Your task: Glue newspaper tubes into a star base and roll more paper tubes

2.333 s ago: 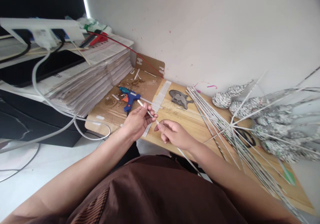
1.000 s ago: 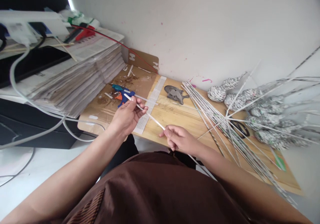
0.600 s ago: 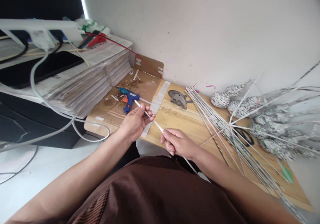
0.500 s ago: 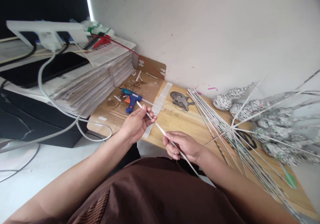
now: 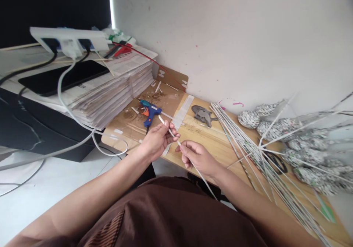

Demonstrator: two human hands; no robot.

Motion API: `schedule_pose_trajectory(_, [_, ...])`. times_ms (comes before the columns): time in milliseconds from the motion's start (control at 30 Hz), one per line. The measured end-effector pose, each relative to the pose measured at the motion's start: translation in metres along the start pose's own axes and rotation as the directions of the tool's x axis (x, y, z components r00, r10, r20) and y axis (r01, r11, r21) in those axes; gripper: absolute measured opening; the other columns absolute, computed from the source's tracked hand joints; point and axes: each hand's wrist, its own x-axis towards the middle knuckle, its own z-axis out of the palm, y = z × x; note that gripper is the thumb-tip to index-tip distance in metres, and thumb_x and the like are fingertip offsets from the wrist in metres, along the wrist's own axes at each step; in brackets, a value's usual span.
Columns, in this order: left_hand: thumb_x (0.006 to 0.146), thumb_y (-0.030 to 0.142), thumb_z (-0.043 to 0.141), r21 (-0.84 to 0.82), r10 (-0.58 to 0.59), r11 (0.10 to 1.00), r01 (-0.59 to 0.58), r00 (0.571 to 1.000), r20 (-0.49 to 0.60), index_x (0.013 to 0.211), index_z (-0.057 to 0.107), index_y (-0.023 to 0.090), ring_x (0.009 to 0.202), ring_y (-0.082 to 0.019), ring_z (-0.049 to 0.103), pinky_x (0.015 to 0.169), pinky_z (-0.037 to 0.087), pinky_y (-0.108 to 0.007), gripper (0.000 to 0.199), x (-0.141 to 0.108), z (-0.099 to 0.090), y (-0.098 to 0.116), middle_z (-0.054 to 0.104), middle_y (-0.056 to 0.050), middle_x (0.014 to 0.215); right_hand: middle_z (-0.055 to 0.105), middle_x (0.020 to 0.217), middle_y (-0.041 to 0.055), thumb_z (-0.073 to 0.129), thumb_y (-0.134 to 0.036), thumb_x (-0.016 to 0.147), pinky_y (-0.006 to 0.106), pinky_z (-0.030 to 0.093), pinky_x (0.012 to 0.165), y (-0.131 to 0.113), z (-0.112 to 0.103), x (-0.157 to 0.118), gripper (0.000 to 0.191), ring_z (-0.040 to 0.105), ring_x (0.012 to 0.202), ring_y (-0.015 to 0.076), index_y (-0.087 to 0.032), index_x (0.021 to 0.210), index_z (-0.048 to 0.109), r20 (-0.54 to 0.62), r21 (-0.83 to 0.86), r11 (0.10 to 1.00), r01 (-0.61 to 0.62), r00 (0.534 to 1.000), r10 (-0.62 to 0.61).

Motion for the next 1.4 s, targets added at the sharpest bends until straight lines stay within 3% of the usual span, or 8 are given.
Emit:
schedule_pose_trajectory(200, [0.094,0.024,0.048,0.002,-0.001,1.0,0.001,1.0,0.024,0.08,0.058,0.011,0.068,-0.013,0.066,0.064,0.056,-0.021,0.021,-0.001,0.003,0.002,0.061,-0.004,0.07,0.034,0.045,-0.0095,0.049,-0.052,0.09,0.022,0.031,0.044,-0.008,-0.001,0.004,0.034,0.036,0.039,0.0088,-0.019,0.079,0.051,0.206,0.299,0.942,-0.152,0.974,0.091])
schedule_pose_trajectory(433, [0.096,0.022,0.042,0.057,0.017,0.998,-0.018,1.0,0.021,0.078,0.059,0.012,0.066,-0.012,0.065,0.061,0.056,-0.02,0.027,-0.005,0.008,0.003,0.06,-0.004,0.069,0.052,0.058,-0.0032,0.054,-0.045,0.091,0.021,0.035,0.051,-0.01,0.005,0.004,0.031,0.046,0.049,0.0079,-0.016,0.083,0.061,-0.048,-0.153,0.977,0.146,0.987,-0.155])
schedule_pose_trajectory(600, [0.097,0.022,0.039,0.058,0.033,0.998,-0.033,0.999,-0.002,0.076,0.06,0.012,0.064,-0.011,0.064,0.058,0.055,-0.017,0.031,-0.002,0.006,0.011,0.058,-0.002,0.065,0.037,0.044,-0.0085,0.035,-0.045,0.099,0.022,0.036,0.045,-0.015,-0.004,0.005,0.038,0.038,0.039,0.0086,-0.016,0.084,0.056,0.295,0.205,0.975,-0.087,0.955,0.023])
schedule_pose_trajectory(833, [0.098,0.02,0.037,0.025,0.136,0.991,-0.134,0.979,-0.153,0.073,0.06,0.014,0.063,-0.009,0.062,0.056,0.054,-0.014,0.035,0.007,-0.002,0.028,0.057,0.0,0.063,0.053,0.057,-0.0033,0.054,-0.043,0.092,0.019,0.039,0.049,-0.006,-0.02,-0.018,0.031,0.047,0.049,0.0067,-0.013,0.085,0.061,0.073,-0.001,1.0,0.009,0.997,-0.009])
schedule_pose_trajectory(1000, [0.099,0.023,0.033,-0.006,0.077,0.997,-0.078,0.99,-0.119,0.071,0.06,0.015,0.061,-0.008,0.062,0.054,0.053,-0.012,0.04,0.008,-0.003,0.028,0.055,-0.001,0.06,0.042,0.045,-0.0076,0.046,-0.047,0.094,0.022,0.035,0.042,0.009,-0.022,-0.02,0.034,0.038,0.038,0.0085,-0.016,0.085,0.057,0.253,0.32,0.925,-0.205,0.959,0.125])
schedule_pose_trajectory(1167, [0.098,0.019,0.04,0.036,0.133,0.991,-0.128,0.976,-0.173,0.074,0.06,0.017,0.064,-0.008,0.062,0.057,0.054,-0.012,0.032,0.01,-0.008,0.029,0.057,0.0,0.064,0.058,0.065,-0.001,0.049,-0.056,0.09,0.022,0.038,0.049,0.001,-0.026,-0.035,0.042,0.052,0.052,0.0102,-0.016,0.099,0.059,0.086,-0.112,0.99,-0.083,0.992,0.093])
schedule_pose_trajectory(1267, [0.098,0.017,0.038,0.046,0.179,0.984,-0.173,0.958,-0.224,0.072,0.06,0.016,0.061,-0.008,0.061,0.059,0.055,-0.014,0.034,0.011,-0.007,0.028,0.057,0.0,0.063,0.057,0.066,-0.0022,0.059,-0.045,0.087,0.021,0.036,0.055,-0.001,-0.027,-0.047,0.028,0.049,0.056,0.0086,-0.018,0.092,0.062,-0.064,-0.49,0.869,0.069,0.991,-0.115])
schedule_pose_trajectory(1400, [0.098,0.018,0.037,0.044,0.178,0.984,-0.173,0.958,-0.226,0.071,0.061,0.012,0.062,-0.008,0.062,0.059,0.056,-0.015,0.036,0.012,-0.005,0.024,0.057,-0.001,0.062,0.053,0.061,-0.003,0.044,-0.043,0.095,0.02,0.035,0.05,0.007,-0.032,-0.051,0.032,0.046,0.047,0.0071,-0.017,0.089,0.061,-0.08,-0.427,0.904,0.021,0.995,-0.061])
